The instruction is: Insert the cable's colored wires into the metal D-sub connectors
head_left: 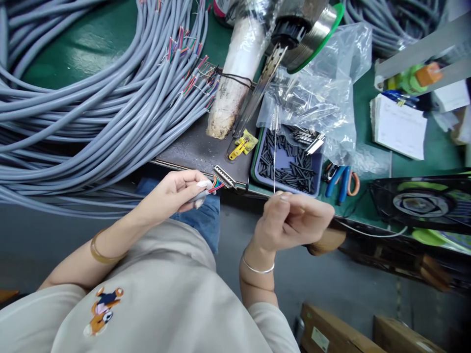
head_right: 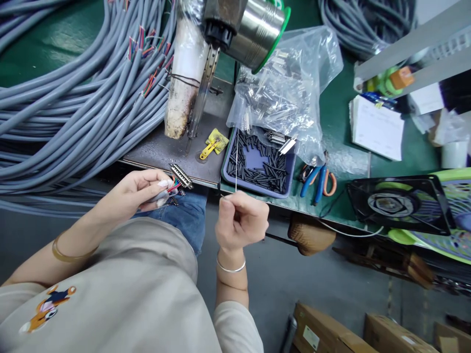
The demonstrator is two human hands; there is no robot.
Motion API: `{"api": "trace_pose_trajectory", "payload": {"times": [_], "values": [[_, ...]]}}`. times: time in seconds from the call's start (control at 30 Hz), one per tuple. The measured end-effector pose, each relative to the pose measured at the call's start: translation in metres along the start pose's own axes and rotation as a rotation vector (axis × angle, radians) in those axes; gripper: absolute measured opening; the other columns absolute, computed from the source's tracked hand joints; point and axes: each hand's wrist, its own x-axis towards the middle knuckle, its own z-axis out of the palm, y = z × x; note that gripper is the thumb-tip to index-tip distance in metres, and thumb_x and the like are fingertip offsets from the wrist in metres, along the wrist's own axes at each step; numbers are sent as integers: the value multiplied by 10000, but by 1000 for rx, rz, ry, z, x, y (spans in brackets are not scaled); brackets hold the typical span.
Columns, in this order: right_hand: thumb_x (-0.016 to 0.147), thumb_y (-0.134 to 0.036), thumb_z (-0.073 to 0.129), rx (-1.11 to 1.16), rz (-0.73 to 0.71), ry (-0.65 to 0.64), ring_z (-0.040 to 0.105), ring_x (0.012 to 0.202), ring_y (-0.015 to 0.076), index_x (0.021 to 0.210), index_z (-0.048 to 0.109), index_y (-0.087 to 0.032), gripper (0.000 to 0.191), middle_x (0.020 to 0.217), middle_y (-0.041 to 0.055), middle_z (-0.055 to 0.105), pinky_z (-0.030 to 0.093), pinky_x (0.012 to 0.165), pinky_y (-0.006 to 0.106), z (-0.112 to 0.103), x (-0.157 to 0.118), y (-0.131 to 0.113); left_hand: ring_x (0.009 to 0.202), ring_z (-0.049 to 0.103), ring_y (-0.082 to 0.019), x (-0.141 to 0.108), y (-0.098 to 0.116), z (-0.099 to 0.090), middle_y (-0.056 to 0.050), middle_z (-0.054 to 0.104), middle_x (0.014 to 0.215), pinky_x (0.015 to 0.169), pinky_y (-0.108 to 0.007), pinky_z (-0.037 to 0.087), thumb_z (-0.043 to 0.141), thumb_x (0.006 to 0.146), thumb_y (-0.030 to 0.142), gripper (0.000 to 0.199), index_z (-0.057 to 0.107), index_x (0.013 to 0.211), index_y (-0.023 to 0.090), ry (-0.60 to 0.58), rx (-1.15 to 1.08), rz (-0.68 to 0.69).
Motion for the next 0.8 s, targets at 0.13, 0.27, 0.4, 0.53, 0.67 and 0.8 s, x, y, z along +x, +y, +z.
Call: {"api": "trace_pose_trajectory", "payload": {"times": [0.13, 0.27, 0.4, 0.53, 0.67, 0.8], "values": [[979, -264, 670, -154, 59, -300, 543, 471, 102, 914, 752, -258, 105, 672, -40, 691, 455, 486, 255, -10, 1, -16, 529, 487, -45, -3, 2, 5, 33, 614, 657, 503, -150, 406, 856, 782, 331, 280, 663, 868, 147, 86, 113, 113], [988, -251, 657, -209, 110, -532, 614, 545, 95, 1000, 774, -217, 122, 729, -15, 746, 490, 567, 226, -1, 1, -15, 482, 448, -42, -5, 3, 7, 7, 629, 640, 439, -158, 335, 748, 885, 372, 268, 671, 804, 128, 63, 190, 139], [982, -290, 669, -92, 277, -612, 551, 514, 82, 1082, 757, -178, 174, 671, -34, 689, 453, 534, 221, 11, -3, -5, 403, 369, -26, -6, 6, 4, -4, 644, 616, 388, -170, 261, 710, 916, 423, 320, 673, 832, 116, -13, 163, 79], [980, -290, 674, -106, 296, -623, 513, 530, 69, 990, 735, -196, 112, 650, -58, 621, 415, 541, 210, 15, -5, -5, 395, 392, -27, -7, 4, 1, 8, 640, 616, 388, -169, 280, 704, 923, 400, 300, 641, 821, 126, -5, 165, 110], [988, -189, 629, -225, 15, -674, 511, 554, 66, 822, 671, -196, 171, 657, -46, 612, 398, 569, 217, 14, -2, -14, 498, 522, -58, -6, -10, 1, 10, 685, 703, 469, -172, 394, 710, 928, 298, 165, 662, 956, 142, 171, 345, 304], [973, -175, 628, -229, -73, -605, 477, 505, 68, 814, 678, -213, 171, 617, -62, 596, 373, 540, 235, 6, 7, -20, 701, 649, -93, -7, -24, 11, -32, 766, 864, 647, -196, 494, 672, 954, 135, 57, 699, 999, 155, 303, 796, 787]]}}
